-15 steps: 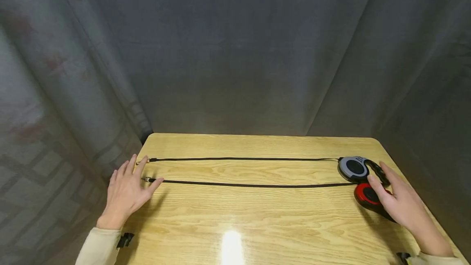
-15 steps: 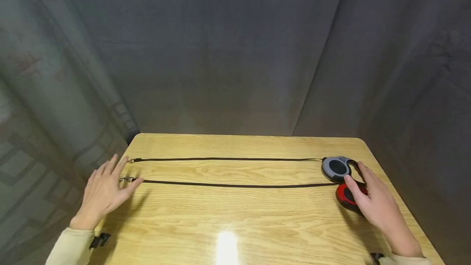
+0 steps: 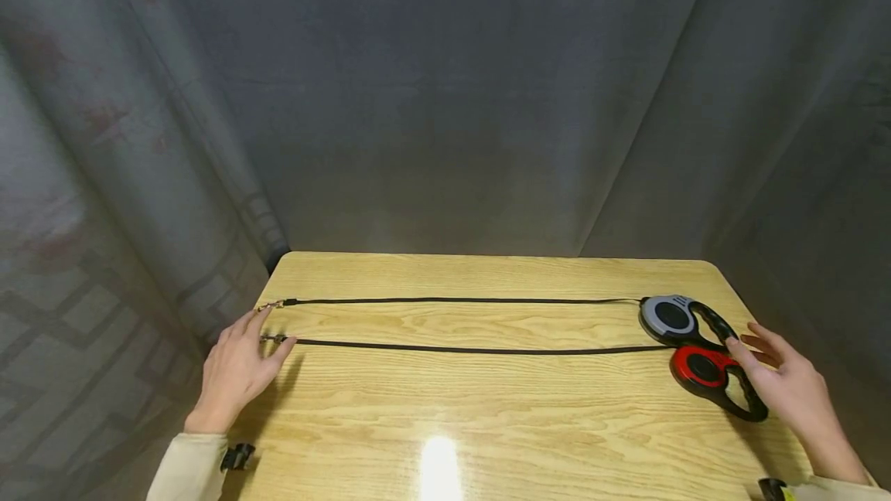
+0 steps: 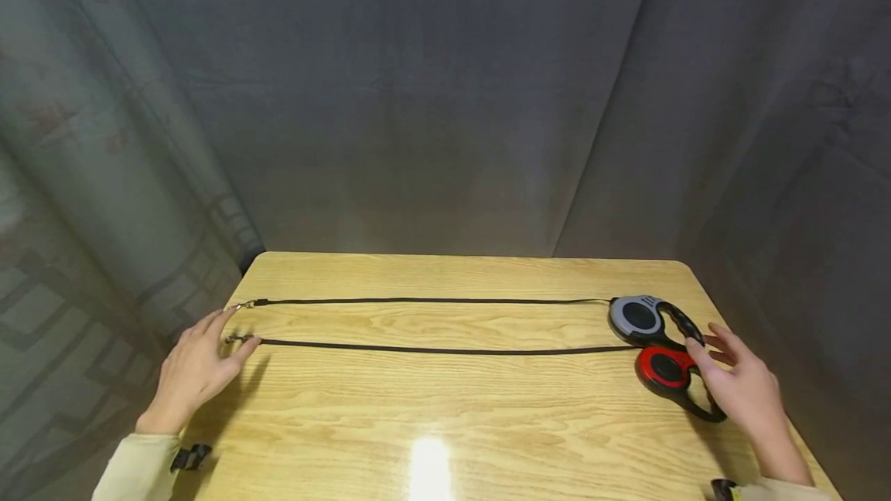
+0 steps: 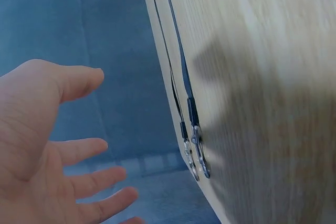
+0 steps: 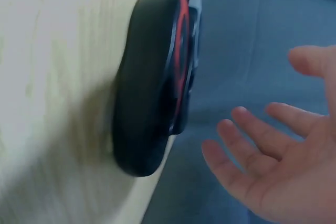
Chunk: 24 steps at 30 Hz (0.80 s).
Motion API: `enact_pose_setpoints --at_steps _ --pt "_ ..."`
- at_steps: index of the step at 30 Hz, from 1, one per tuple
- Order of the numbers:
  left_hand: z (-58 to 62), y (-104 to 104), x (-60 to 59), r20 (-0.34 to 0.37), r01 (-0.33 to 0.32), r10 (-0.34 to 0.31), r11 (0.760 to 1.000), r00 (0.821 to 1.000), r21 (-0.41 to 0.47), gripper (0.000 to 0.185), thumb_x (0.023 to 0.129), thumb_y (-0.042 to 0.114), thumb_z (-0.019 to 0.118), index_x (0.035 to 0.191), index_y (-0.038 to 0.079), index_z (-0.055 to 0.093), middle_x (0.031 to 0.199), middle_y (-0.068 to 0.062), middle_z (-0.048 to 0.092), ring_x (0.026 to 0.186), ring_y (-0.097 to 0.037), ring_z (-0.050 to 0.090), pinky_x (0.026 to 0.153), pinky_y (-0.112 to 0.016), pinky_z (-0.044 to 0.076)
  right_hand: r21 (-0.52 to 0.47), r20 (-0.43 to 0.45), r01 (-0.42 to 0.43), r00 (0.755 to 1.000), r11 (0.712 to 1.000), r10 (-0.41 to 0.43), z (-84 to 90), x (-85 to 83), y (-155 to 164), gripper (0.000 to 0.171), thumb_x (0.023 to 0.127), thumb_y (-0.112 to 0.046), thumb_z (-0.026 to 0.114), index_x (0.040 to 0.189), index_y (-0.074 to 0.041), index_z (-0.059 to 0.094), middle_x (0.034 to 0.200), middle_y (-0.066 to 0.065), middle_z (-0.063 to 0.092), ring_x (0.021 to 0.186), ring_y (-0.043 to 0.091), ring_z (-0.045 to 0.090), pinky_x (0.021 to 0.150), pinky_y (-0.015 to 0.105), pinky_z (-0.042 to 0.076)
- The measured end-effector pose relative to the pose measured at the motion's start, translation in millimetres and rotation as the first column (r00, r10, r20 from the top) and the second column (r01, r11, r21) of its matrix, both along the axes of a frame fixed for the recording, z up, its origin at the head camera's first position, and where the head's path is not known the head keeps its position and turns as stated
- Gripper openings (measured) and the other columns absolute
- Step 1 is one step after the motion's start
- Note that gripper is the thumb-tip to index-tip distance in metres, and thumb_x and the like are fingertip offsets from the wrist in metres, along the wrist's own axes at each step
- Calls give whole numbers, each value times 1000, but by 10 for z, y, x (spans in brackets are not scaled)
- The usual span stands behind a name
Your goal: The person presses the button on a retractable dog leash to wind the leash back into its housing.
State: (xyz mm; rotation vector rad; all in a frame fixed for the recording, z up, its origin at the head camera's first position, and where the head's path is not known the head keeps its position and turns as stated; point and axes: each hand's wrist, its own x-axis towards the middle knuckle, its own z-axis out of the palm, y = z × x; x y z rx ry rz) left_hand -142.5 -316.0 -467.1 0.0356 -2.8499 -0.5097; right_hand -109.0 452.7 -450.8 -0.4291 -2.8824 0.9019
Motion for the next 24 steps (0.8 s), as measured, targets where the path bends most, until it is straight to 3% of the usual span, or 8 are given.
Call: enact_pose_setpoints --at_steps 2,5,7,9,12,15,20,24 --pt "-15 -28 -9 20 -2 2 1000 1000 10 75 101 51 68 155 2 49 154 -35 48 132 -61 48 94 -77 44 -89 22 28 999 996 -27 -47 -6 68 84 109 -54 52 164 5 29 132 0 74 81 -30 33 67 19 41" --pt "-30 -71 -31 37 -8 7 1000 999 25 73 102 51 67 154 2 51 153 -34 50 130 -60 51 93 -75 45 -231 31 63 998 971 -58 -120 -13 159 84 110 -51 51 163 9 27 102 -36 57 79 -31 40 64 13 47" --pt "-40 -96 -47 49 -12 10 999 999 35 72 103 51 66 154 2 51 153 -34 50 129 -60 51 92 -75 46 -279 56 99 995 955 -87 -157 -19 200 84 110 -51 50 162 11 28 104 -25 61 76 -26 47 64 15 52" --pt "-50 -112 -55 61 -18 15 999 998 41 73 103 51 65 154 2 50 153 -34 49 130 -60 51 92 -75 45 -236 90 126 990 963 -108 -196 -24 232 80 111 -51 46 160 11 33 119 3 72 79 -16 56 69 23 55" --pt "-72 -139 -72 92 -24 20 999 996 42 75 103 52 64 155 0 49 153 -36 47 130 -61 49 94 -76 44 -145 178 162 975 976 -135 -245 -26 257 79 111 -54 41 158 9 37 153 41 44 105 27 69 89 47 54" --pt "-92 -158 -79 118 -30 25 999 993 42 76 104 54 62 155 -1 48 154 -36 47 131 -61 49 95 -76 44 -67 225 148 966 987 -130 -309 -19 287 74 111 -52 41 154 9 42 156 43 37 131 62 46 96 66 45" --pt "-132 -201 -104 153 -25 18 999 988 43 77 106 54 59 157 -1 45 154 -38 46 130 -62 49 93 -76 45 10 259 107 960 994 -106 -390 -9 369 69 108 -50 50 143 10 54 141 43 55 123 62 53 88 60 48" --pt "-178 -221 -132 157 -2 -3 999 988 32 74 107 51 59 156 -3 46 151 -39 47 130 -63 49 95 -76 45 -22 326 95 942 995 -83 -409 -36 429 72 107 -56 51 139 9 59 141 44 53 122 59 54 81 48 49"
